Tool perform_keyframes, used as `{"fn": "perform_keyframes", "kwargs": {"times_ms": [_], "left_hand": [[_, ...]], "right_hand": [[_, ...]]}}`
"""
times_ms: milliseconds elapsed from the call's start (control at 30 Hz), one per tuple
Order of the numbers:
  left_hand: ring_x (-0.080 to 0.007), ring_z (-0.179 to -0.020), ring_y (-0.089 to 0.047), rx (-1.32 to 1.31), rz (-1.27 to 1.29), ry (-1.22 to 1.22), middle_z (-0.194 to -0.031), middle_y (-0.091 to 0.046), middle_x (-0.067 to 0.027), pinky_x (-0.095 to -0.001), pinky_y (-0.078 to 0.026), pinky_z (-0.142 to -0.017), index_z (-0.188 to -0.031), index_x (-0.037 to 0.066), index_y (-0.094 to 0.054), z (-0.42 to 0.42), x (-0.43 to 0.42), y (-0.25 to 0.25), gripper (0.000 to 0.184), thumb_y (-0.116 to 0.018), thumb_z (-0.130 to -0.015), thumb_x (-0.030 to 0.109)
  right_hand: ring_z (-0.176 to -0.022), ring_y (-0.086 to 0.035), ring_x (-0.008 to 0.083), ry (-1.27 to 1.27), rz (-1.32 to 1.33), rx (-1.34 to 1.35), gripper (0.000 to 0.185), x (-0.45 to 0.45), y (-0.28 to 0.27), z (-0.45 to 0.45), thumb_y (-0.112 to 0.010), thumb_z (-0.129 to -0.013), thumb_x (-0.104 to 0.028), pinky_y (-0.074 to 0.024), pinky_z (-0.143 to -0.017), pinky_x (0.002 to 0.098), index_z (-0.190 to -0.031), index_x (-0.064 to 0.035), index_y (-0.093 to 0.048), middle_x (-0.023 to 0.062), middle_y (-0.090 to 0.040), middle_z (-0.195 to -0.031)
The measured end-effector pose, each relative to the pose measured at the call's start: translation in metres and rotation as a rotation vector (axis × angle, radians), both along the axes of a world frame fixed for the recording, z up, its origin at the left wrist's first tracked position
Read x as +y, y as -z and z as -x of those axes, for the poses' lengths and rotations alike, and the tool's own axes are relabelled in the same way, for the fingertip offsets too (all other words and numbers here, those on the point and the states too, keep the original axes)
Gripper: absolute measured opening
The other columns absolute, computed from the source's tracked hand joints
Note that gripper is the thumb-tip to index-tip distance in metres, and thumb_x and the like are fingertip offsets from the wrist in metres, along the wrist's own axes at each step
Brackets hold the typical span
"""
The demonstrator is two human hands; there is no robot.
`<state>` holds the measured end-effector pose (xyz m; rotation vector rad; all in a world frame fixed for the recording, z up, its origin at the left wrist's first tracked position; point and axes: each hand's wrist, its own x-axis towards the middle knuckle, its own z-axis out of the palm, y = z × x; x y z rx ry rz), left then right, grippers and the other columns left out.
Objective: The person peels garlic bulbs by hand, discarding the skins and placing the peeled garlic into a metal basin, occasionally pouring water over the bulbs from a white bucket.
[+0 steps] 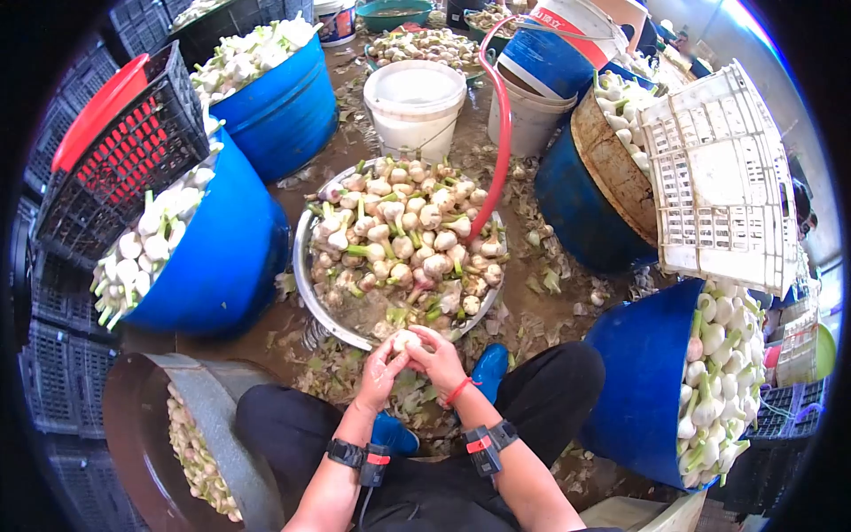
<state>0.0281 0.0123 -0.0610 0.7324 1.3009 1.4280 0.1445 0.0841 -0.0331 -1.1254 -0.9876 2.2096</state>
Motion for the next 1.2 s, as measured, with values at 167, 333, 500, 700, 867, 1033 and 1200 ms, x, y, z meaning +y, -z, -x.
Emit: {"fn": "perform_keyframes", "kwargs": {"times_ms": [167, 333, 500, 700, 867, 1033, 1200], "left_hand": [[-0.0113, -0.079, -0.059, 0.247, 0.236, -0.061, -0.093, -0.061, -0.0071, -0.0223, -0.048, -0.067, -0.103, -0.004, -0.058, 0.008, -0.003, -0.036, 0.023, -0.054, -0.085, 0.01], [-0.0104, -0.067, -0.059, 0.103, 0.19, -0.087, -0.081, -0.062, -0.0058, -0.0218, -0.048, -0.06, -0.097, -0.004, -0.059, 0.011, -0.003, -0.037, 0.02, -0.056, -0.084, 0.01], [-0.01, -0.067, -0.059, 0.119, 0.124, -0.122, -0.078, -0.062, -0.006, -0.0228, -0.05, -0.06, -0.09, -0.003, -0.06, 0.003, -0.006, -0.051, 0.015, -0.057, -0.084, 0.01], [-0.0097, -0.064, -0.058, 0.188, 0.147, -0.11, -0.075, -0.062, -0.0063, -0.0225, -0.048, -0.059, -0.088, -0.003, -0.059, 0.015, -0.004, -0.033, 0.012, -0.057, -0.082, 0.008], [-0.015, -0.074, -0.06, 0.499, -0.134, -0.127, -0.08, -0.062, -0.006, -0.0254, -0.048, -0.067, -0.101, -0.005, -0.057, 0.009, -0.002, -0.043, 0.024, -0.059, -0.081, 0.008], [-0.0241, -0.074, -0.063, 0.782, -0.062, -0.033, -0.084, -0.064, -0.0153, -0.0307, -0.049, -0.065, -0.09, 0.001, -0.064, 0.004, -0.006, -0.06, 0.017, -0.062, -0.076, 0.011], [-0.0218, -0.063, -0.061, 0.941, -0.054, -0.21, -0.074, -0.063, -0.0097, -0.0312, -0.047, -0.058, -0.081, 0.002, -0.062, -0.007, -0.007, -0.055, 0.01, -0.057, -0.077, 0.009]], "right_hand": [[-0.09, -0.057, 0.0132, -0.052, -0.325, -0.111, 0.037, -0.008, 0.007, -0.01, -0.059, -0.082, -0.007, -0.0508, -0.072, 0.026, -0.117, -0.0011, -0.048, 0.0079, -0.054, -0.107], [-0.09, -0.057, 0.0129, 0.055, -0.002, 0.131, 0.037, -0.008, -0.02, -0.014, -0.059, -0.081, -0.004, -0.0499, -0.074, 0.026, -0.116, -0.0014, -0.046, 0.0073, -0.055, -0.107], [-0.091, -0.057, 0.0153, 0.05, -0.219, 0.025, 0.035, -0.01, -0.014, -0.012, -0.057, -0.084, -0.007, -0.05, -0.077, 0.0276, -0.116, -0.0027, -0.045, 0.0068, -0.054, -0.107], [-0.095, -0.057, 0.0179, 0.055, 0.115, 0.273, 0.034, -0.011, -0.032, -0.025, -0.053, -0.086, -0.01, -0.0496, -0.078, 0.0281, -0.118, -0.0043, -0.043, 0.0084, -0.053, -0.111], [-0.095, -0.057, 0.0171, 0.062, 0.223, 0.414, 0.035, -0.009, -0.029, -0.022, -0.051, -0.087, -0.011, -0.049, -0.079, 0.0266, -0.121, -0.0054, -0.041, 0.0081, -0.053, -0.11], [-0.09, -0.057, 0.0131, 0.065, 0.127, 0.195, 0.041, -0.011, -0.031, -0.019, -0.056, -0.084, -0.01, -0.0476, -0.078, 0.0252, -0.122, -0.0038, -0.042, 0.0053, -0.055, -0.108], [-0.086, -0.056, 0.0112, -0.106, -0.121, 0.015, 0.042, -0.004, -0.034, -0.019, -0.059, -0.082, -0.011, -0.0451, -0.076, 0.0225, -0.121, -0.0033, -0.046, 0.0037, -0.055, -0.104]]}}
